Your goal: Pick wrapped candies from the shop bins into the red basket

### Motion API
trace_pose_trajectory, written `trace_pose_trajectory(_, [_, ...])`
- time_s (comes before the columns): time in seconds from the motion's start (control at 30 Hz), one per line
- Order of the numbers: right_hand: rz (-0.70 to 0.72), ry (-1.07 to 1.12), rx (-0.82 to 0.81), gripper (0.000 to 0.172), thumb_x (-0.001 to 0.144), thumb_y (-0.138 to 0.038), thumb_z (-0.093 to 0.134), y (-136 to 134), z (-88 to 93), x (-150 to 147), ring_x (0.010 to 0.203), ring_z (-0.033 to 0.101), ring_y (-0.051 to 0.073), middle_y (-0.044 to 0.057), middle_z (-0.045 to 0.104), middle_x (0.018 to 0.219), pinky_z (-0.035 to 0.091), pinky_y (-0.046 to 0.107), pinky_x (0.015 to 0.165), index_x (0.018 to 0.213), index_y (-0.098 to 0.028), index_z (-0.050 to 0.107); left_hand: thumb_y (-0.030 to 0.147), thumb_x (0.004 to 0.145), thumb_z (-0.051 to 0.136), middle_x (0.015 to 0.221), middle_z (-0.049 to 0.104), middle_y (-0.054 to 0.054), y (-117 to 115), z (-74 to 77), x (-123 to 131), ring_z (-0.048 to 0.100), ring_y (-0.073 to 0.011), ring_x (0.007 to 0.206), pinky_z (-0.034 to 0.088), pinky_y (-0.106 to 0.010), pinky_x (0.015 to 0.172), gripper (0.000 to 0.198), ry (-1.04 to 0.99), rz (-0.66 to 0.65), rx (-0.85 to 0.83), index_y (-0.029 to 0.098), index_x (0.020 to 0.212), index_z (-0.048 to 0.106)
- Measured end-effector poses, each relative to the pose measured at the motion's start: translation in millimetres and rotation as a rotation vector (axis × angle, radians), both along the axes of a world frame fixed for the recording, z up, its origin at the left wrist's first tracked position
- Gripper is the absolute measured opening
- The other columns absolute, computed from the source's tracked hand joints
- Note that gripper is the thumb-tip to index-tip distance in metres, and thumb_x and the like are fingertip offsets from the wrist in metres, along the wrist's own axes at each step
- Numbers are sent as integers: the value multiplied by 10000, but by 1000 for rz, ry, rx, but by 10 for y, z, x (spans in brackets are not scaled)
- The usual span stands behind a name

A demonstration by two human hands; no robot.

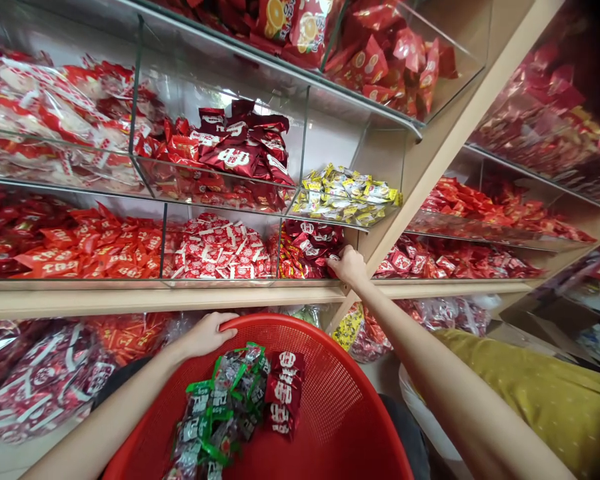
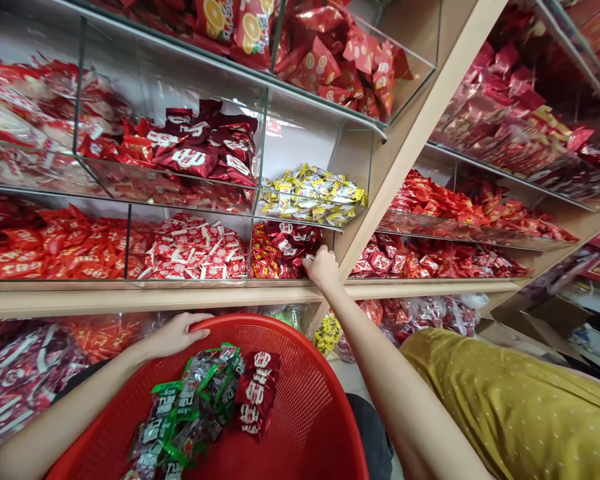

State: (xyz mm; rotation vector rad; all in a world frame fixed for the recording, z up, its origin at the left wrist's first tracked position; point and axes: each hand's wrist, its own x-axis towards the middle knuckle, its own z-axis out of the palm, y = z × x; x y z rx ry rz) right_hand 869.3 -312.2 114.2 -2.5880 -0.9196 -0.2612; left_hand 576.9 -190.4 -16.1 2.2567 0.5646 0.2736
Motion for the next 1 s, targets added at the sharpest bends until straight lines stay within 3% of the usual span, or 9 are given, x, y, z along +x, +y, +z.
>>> trace_pose_trajectory(0.23, [64, 63, 140, 347, 671, -362, 616, -75, 136, 47, 853, 586, 241, 125, 631, 908, 438, 314, 700, 920, -130, 553, 343, 754, 463, 1054, 658, -20, 5, -8, -13, 581, -213, 940, 411, -264, 840, 385, 13, 8, 10, 173, 1067, 609])
trace_pose_trajectory(0.4, [249, 122, 396, 424, 671, -398, 615, -419, 184, -128, 711, 576, 194, 60, 620, 775, 445, 310, 647, 989, -133, 525, 365, 737, 477, 989, 678, -21, -11, 23, -7, 581, -215, 933, 407, -267, 848, 380, 5, 2, -2, 168, 1025, 627])
trace_pose_trajectory(0.47, [423, 134, 462, 449, 697, -405, 601, -607, 51, -338, 713, 565, 179, 57, 610, 830, 448, 306, 655, 1048, -148, 492, 371, 729, 483, 939, 686, -22, -22, 42, 1, 585, -215, 913, 412, -275, 844, 381, 4, -2, -21, 166, 1015, 629])
trace_pose_trajectory(0.53, [616, 206, 422, 395, 758, -368, 556, -786, -204, -600, 750, 557, 167, 56, 597, 896, 449, 300, 687, 1091, -175, 468, 375, 727, 486, 932, 687, -23, -32, 54, 9, 587, -212, 894, 416, -278, 837, 386, 4, -6, -35, 168, 1021, 628])
trace_pose_trajectory(0.67, [754, 327, 192, 373, 788, -288, 538, -1036, -889, -1062, 880, 541, 181, 51, 579, 979, 429, 323, 798, 1144, -217, 455, 375, 732, 485, 1018, 669, -36, -42, 54, 14, 588, -212, 901, 417, -277, 835, 405, -1, -9, -34, 161, 1048, 621])
trace_pose_trajectory(0.77, [837, 359, 11, 454, 773, -247, 557, -1112, -1265, -1219, 1010, 496, 201, 53, 550, 1104, 386, 340, 879, 1205, -239, 421, 373, 735, 482, 1019, 667, -43, -39, 48, 8, 592, -214, 894, 421, -278, 826, 413, -11, -15, -31, 150, 1055, 618])
trace_pose_trajectory(0.87, [863, 340, -110, 463, 765, -239, 564, -1119, -1412, -1250, 1049, 473, 219, 56, 539, 1145, 359, 354, 900, 1208, -239, 428, 371, 735, 480, 960, 682, -35, -35, 53, -2, 594, -212, 881, 422, -277, 826, 400, -11, -14, -34, 150, 1034, 626])
trace_pose_trajectory(1.0, [860, 295, -155, 454, 769, -238, 558, -1086, -1420, -1247, 1031, 471, 221, 50, 545, 1144, 360, 362, 879, 1204, -244, 427, 385, 731, 484, 966, 679, -34, -32, 58, -12, 590, -215, 894, 419, -281, 838, 409, -2, -9, -40, 154, 1039, 622])
